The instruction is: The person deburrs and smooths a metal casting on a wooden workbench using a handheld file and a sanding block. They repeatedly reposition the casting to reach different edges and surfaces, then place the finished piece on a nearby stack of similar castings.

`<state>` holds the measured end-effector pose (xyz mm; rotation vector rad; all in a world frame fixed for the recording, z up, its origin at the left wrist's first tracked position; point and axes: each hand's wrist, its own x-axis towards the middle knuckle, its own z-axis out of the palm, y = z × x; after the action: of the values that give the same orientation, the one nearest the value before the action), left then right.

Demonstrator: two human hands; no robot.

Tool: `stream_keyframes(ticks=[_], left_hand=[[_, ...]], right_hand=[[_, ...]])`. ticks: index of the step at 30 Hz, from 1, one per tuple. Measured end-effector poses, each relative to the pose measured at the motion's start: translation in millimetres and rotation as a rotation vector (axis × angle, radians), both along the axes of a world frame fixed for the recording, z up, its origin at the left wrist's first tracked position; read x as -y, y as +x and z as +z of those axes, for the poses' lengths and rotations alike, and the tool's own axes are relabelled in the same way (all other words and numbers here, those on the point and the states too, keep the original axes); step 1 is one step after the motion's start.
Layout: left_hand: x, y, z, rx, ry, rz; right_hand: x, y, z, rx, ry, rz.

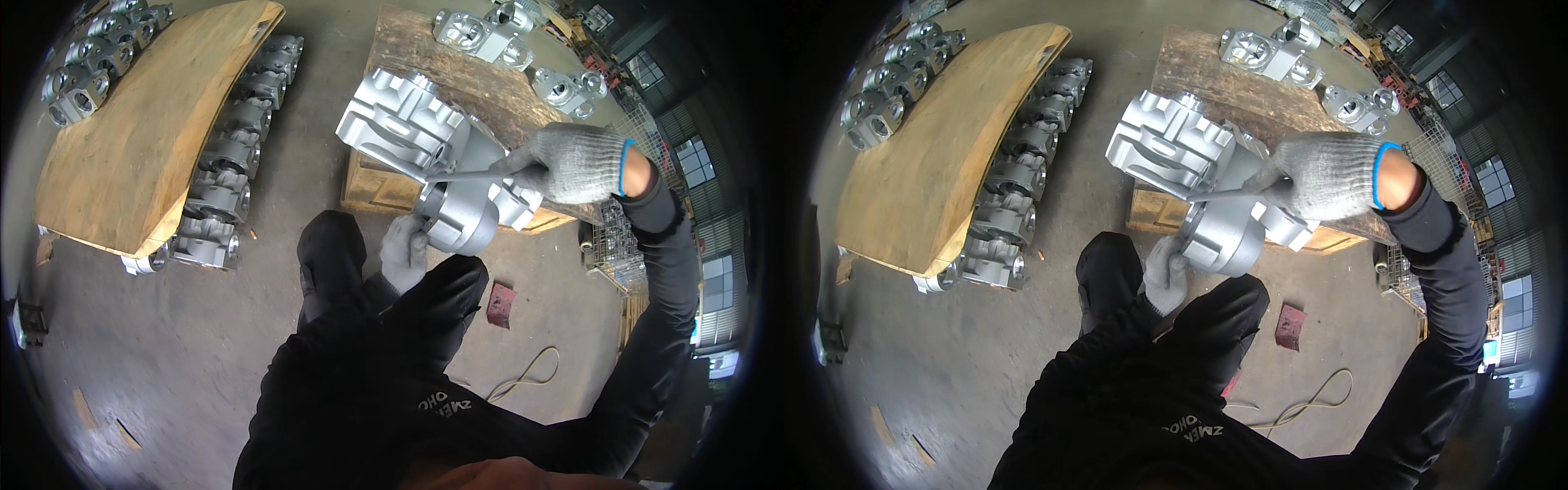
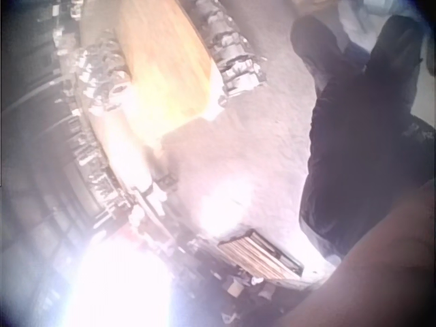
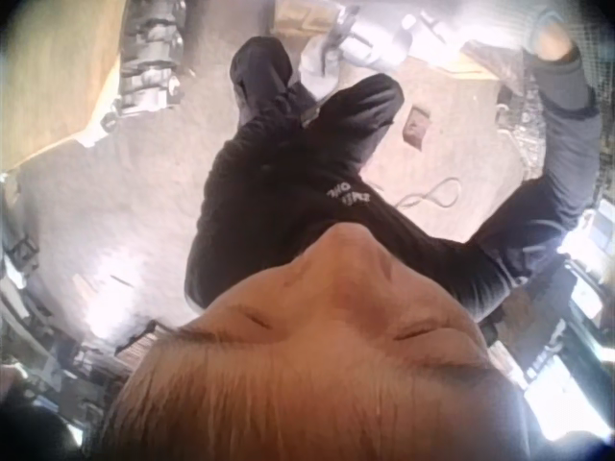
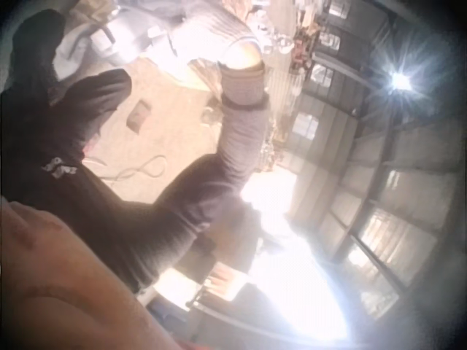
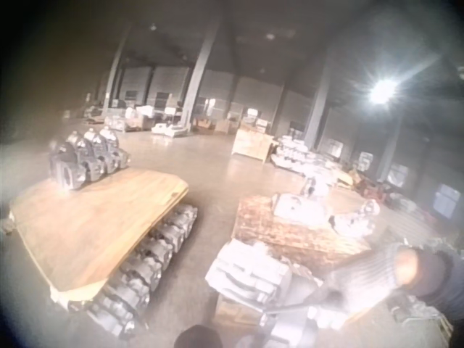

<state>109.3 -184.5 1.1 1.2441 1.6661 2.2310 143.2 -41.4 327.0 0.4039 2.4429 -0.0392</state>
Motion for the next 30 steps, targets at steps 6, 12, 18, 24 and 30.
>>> stream_keyframes(ticks=[6,12,18,24,30], left_hand=[[-1.2,0.6,7.7,0.014,0.016,-0.025],[0.8,-2.0,2.9,0.041,-0.017,-0.011],[0.2,-1.3,-0.1,0.012,0.058,0.031],[-2.7,0.6,0.5,-0.009,0.064,0.057],[-7.2,0.4,-7.8,0.117,0.028,-0.021]], right_hand=[[4.6,13.9,-10.5,-0.076,-0.026,0.041],[21.6,25.3,-30.5,-0.179,0.050,0.057],[42.8,29.5,-25.3,-0.129,0.073,-0.019],[60.2,30.7,-34.3,-0.169,0.128,0.052],[46.4,34.5,-41.8,-0.270,-0.268,-0.037]])
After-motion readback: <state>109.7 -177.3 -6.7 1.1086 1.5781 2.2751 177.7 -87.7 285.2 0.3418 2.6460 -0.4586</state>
